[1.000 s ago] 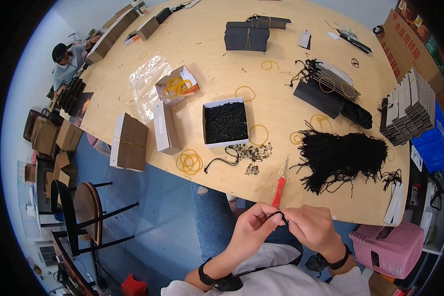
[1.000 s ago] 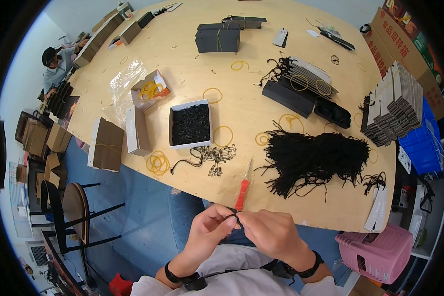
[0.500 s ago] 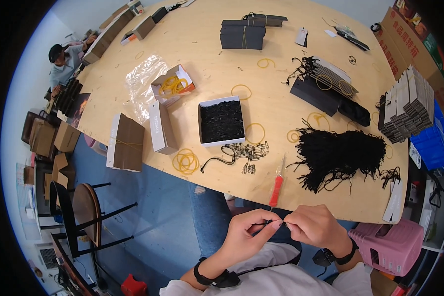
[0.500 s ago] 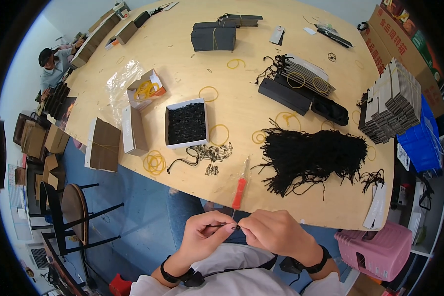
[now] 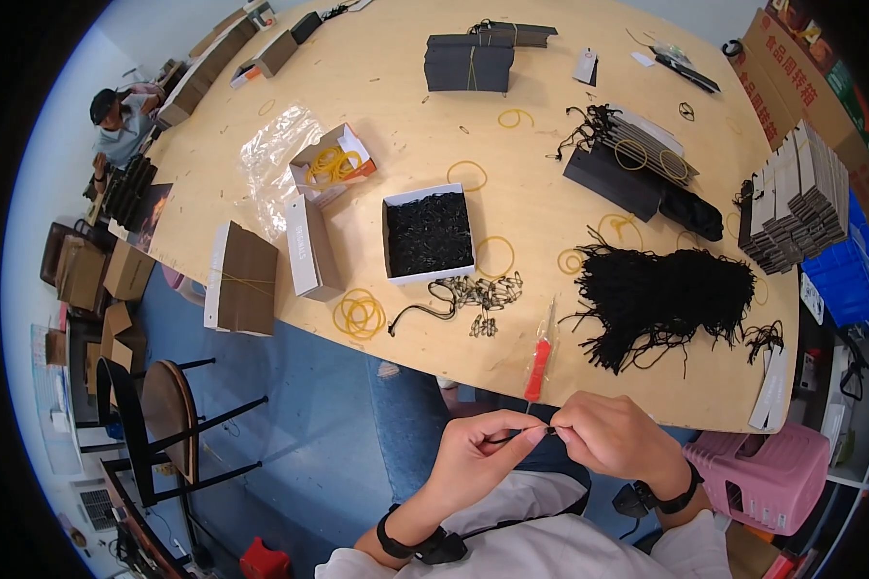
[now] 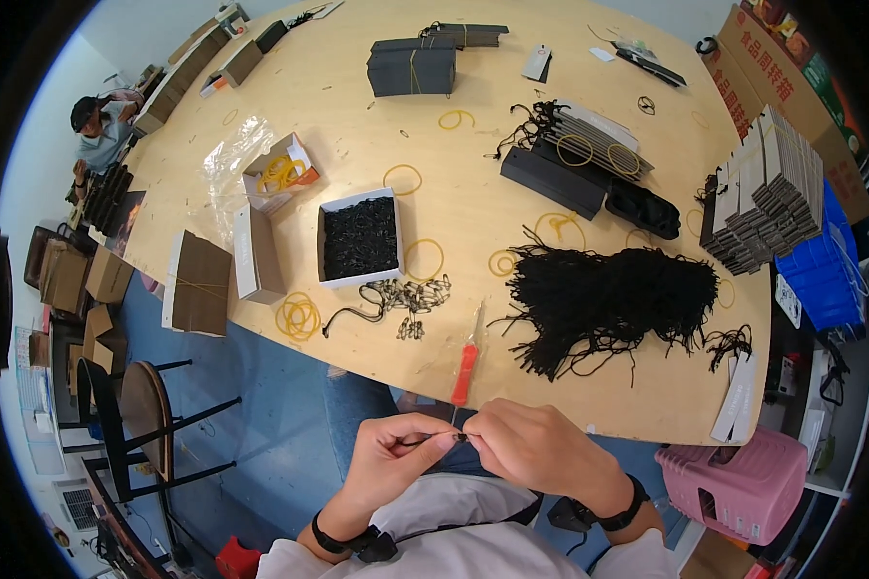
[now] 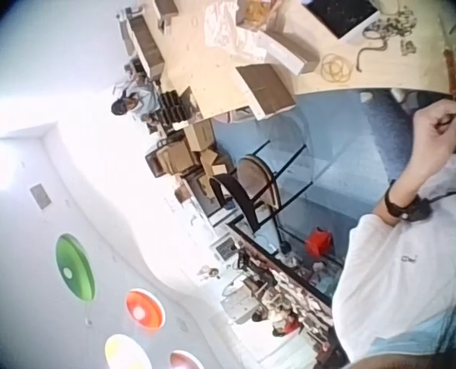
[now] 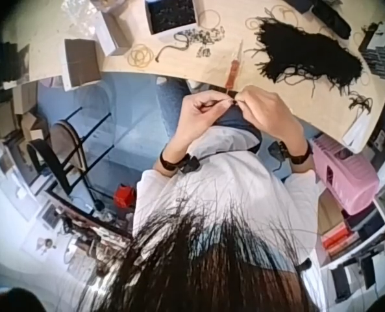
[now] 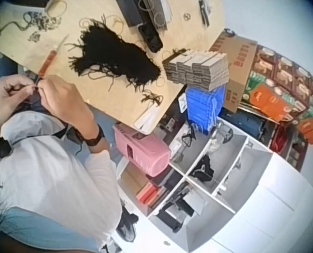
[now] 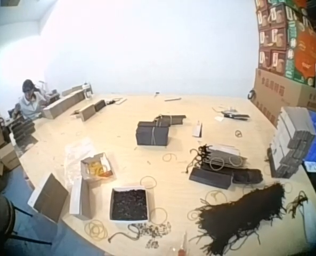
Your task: The recorder is assembling decorative items by attaching black tassels and metal fasteners to small white card components.
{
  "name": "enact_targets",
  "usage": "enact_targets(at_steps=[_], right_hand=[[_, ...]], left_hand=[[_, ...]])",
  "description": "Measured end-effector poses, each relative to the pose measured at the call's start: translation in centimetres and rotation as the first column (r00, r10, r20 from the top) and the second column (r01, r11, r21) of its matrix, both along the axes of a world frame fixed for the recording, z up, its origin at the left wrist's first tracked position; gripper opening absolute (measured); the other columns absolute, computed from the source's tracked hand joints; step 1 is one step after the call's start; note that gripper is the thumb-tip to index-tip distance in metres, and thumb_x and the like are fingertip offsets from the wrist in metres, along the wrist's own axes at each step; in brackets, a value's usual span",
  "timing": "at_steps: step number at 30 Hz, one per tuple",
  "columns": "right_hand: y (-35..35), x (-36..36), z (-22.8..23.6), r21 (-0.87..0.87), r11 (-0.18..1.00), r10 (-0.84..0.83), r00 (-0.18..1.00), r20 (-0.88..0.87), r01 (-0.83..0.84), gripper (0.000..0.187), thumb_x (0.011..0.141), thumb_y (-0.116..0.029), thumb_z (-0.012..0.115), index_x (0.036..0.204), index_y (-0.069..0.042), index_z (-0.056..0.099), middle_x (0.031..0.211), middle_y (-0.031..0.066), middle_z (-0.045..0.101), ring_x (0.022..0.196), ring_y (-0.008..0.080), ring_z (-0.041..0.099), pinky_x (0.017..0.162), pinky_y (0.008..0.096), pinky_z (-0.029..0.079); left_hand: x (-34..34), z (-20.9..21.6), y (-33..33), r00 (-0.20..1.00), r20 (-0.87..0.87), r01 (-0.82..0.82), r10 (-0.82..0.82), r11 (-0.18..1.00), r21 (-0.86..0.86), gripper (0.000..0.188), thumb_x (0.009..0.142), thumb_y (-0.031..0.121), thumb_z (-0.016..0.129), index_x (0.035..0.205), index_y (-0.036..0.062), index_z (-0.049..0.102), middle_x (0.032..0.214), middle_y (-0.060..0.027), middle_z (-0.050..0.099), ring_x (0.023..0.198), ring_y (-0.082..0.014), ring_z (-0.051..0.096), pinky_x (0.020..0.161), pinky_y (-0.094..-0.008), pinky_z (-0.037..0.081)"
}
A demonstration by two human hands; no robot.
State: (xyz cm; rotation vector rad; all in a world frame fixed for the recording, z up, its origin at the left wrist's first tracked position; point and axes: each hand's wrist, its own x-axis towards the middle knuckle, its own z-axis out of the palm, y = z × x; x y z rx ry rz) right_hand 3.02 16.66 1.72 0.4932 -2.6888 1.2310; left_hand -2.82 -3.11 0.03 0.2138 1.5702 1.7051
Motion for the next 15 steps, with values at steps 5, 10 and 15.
enact_targets(at_steps=[5,10,15], right_hand=[[-0.1,-0.2,0.0,-0.043,0.999,0.012,1.000,0.005,-0.012,0.020,0.077,0.002,0.066,0.092,-0.003,0.054,0.074,0.0079,0.054,0.063,0.0250,0.058,0.052,0.0347,0.047],[0.1,-0.2,-1.0,-0.181,0.983,0.030,0.998,0.047,-0.021,0.018,0.078,0.004,0.065,0.093,-0.002,0.057,0.075,0.0096,0.060,0.062,0.0245,0.060,0.052,0.0324,0.046],[-0.7,-0.3,0.3,-0.298,0.950,-0.041,0.984,0.171,0.091,0.026,0.078,-0.002,0.074,0.101,-0.002,0.063,0.081,0.0097,0.064,0.062,0.0210,0.060,0.050,0.0299,0.045]], left_hand=[[-0.7,-0.6,-0.5,0.997,0.075,0.022,-0.022,1.000,0.001,0.011,0.089,0.005,0.069,0.097,-0.0021,0.071,0.073,0.0036,0.063,0.062,0.0022,0.045,0.052,-0.0158,0.033],[-0.4,-1.6,-0.4,0.982,0.188,-0.026,0.000,0.991,0.132,0.014,0.092,0.008,0.067,0.102,-0.0004,0.071,0.071,0.0080,0.058,0.060,0.0022,0.038,0.053,-0.0165,0.029],[-0.4,-1.2,-0.1,0.957,0.286,-0.094,0.049,0.985,0.146,0.014,0.093,0.008,0.065,0.102,-0.0013,0.070,0.076,0.0059,0.062,0.064,0.0025,0.042,0.056,-0.0150,0.032]])
